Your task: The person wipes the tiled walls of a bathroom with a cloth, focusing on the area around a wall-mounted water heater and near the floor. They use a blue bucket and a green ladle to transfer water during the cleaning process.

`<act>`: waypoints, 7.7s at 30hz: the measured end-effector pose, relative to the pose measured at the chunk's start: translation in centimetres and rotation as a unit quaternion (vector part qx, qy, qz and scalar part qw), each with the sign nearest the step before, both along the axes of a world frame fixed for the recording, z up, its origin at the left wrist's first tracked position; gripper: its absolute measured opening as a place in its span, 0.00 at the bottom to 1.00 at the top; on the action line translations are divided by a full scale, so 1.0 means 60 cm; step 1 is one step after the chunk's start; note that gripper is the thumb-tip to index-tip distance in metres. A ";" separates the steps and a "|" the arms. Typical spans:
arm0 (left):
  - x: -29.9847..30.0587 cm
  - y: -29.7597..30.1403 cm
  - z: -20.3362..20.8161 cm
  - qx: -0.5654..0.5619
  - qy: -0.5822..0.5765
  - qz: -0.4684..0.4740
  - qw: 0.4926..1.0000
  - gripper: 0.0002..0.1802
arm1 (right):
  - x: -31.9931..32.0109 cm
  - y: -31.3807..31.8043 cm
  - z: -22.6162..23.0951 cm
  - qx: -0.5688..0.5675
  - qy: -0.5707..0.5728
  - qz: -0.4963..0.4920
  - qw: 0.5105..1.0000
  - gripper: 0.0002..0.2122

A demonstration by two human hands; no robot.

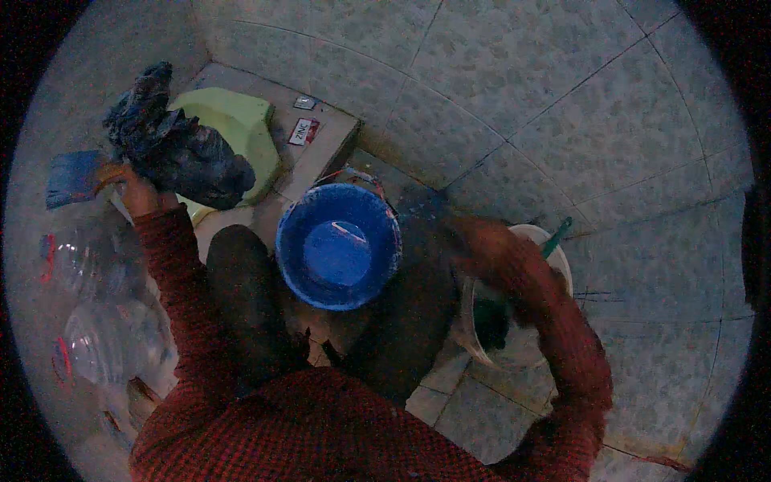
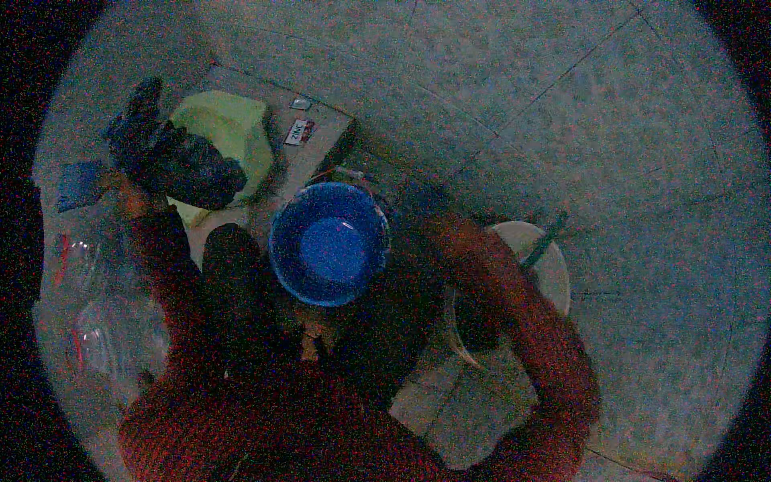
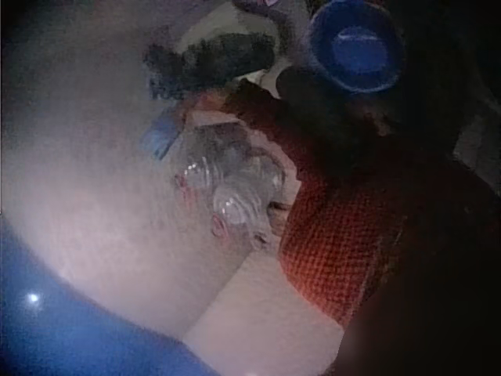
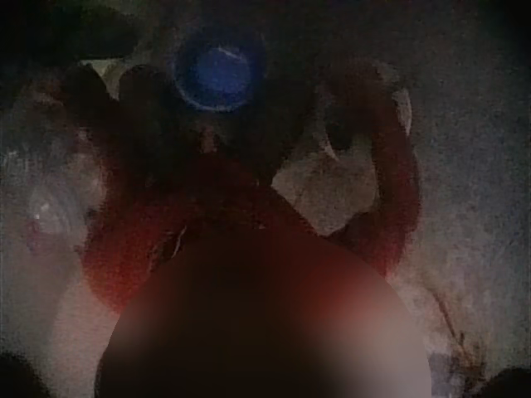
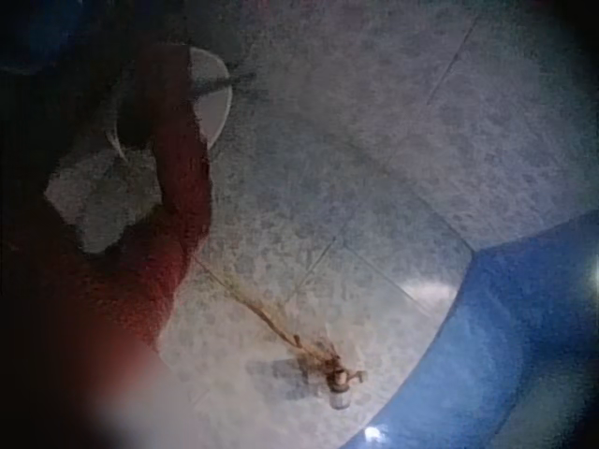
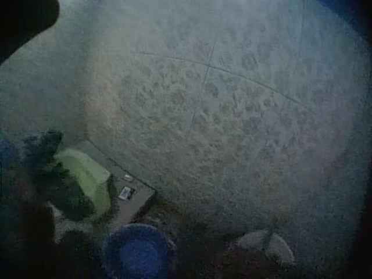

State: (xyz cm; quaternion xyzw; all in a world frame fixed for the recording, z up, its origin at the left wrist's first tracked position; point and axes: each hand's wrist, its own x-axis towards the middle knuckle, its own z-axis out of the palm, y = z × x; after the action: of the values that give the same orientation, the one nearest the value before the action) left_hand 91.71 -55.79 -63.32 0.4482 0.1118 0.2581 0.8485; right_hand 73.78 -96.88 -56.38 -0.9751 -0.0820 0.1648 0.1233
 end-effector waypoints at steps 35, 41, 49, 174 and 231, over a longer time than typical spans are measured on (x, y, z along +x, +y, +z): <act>-0.213 0.235 -0.128 -0.058 0.022 0.153 0.986 0.22 | 0.216 0.127 -0.095 0.256 -0.080 -0.252 0.930 0.27; -0.240 0.246 -0.096 -0.069 0.046 0.175 0.981 0.21 | 0.288 0.133 0.034 0.380 -0.099 -0.196 0.899 0.25; -0.262 0.267 -0.082 -0.048 0.029 0.174 0.983 0.21 | 0.462 0.129 -0.004 0.355 -0.191 -0.200 0.893 0.21; 0.409 -0.537 0.352 0.366 -0.347 -0.228 0.833 0.21 | 0.155 -0.137 0.041 0.087 -0.674 -0.418 0.603 0.22; 0.446 -0.501 0.304 0.399 -0.440 -0.287 0.751 0.17 | 0.271 -0.131 -0.449 0.407 -0.472 -0.693 0.363 0.21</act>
State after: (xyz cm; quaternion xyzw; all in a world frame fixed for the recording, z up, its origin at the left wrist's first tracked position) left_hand 118.48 -85.85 -45.08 0.5939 -0.5212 0.1923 0.5819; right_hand 90.05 -104.72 -83.35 -0.4385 0.5209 -0.5191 0.5167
